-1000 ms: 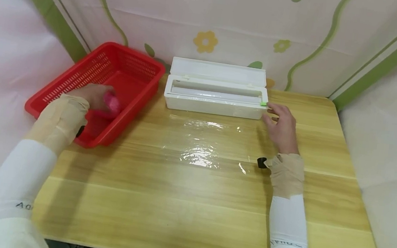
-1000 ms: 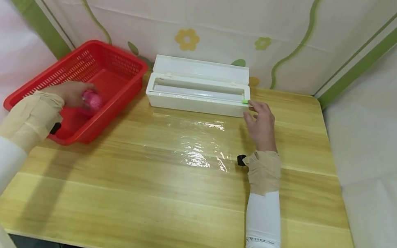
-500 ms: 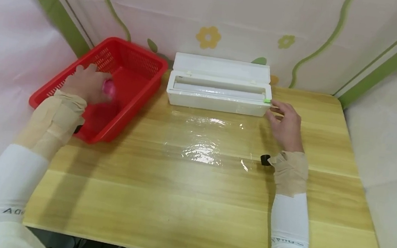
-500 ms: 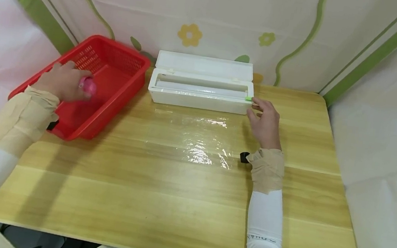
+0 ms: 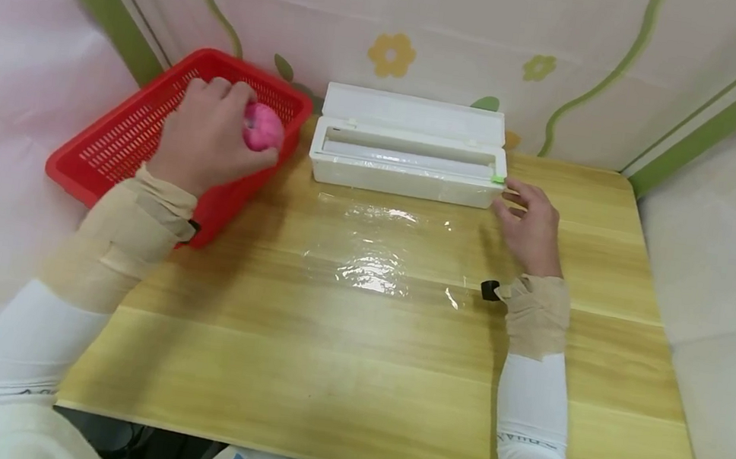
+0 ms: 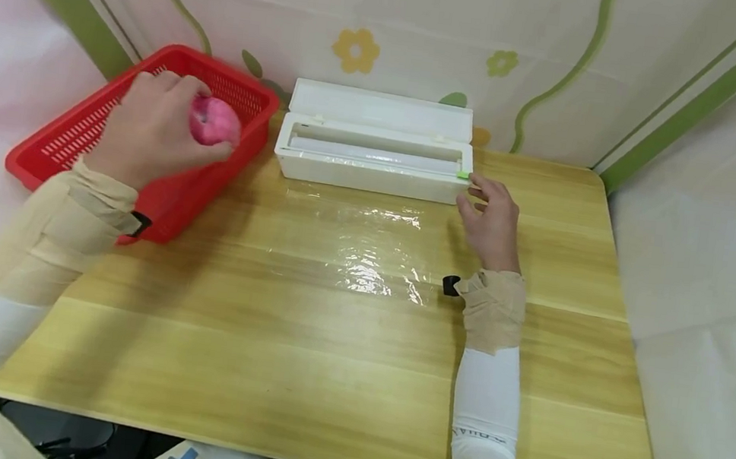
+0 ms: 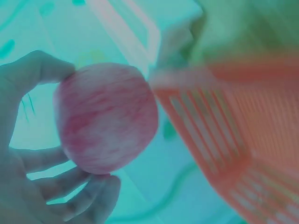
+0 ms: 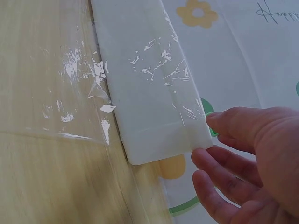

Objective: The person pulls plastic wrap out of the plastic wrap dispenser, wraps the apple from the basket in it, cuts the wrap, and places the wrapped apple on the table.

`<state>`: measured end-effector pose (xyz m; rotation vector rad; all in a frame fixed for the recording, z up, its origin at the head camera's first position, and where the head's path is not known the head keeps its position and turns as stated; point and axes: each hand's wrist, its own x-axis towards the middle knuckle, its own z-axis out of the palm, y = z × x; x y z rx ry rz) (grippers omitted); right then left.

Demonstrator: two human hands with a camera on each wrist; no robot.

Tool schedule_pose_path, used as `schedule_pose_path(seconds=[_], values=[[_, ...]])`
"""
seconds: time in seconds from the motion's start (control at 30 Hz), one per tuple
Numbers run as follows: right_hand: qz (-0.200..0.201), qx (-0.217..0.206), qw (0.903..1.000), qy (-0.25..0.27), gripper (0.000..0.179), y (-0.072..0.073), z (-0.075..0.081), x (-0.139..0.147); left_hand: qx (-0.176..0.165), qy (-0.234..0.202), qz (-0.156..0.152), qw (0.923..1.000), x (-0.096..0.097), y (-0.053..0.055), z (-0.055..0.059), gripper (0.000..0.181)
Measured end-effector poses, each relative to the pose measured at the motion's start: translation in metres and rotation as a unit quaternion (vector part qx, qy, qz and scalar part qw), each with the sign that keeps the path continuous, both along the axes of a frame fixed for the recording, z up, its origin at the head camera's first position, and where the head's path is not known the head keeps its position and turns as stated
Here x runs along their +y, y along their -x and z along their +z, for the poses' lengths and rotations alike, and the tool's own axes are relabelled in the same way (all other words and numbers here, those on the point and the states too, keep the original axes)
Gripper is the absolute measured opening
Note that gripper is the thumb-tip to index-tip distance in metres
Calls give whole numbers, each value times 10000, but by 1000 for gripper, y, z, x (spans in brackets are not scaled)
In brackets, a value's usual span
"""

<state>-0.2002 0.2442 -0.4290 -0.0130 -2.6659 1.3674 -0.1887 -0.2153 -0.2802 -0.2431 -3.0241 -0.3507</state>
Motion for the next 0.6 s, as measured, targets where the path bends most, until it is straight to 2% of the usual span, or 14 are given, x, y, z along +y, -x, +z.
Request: schedule_pose_path(seconds=[0.13,0.4,0.47,0.6], values=[[-26,-69,10000,-38,48,-3,1,2,192,-454,-517,9974,31,-9,-15,66],[-12,-107,9999,-66,49,-7,3,5,61,-1227,-1497,9811,82,-27,-51,64],[-26,-110,9999,-75,49,-8,3,6,-92,-1391,-1650,9764,94,-31,-62,63],[-48,-140,9998,-96,49,-9,5,7,-592,-1672,-1726,9689,117,-39,-83,65]])
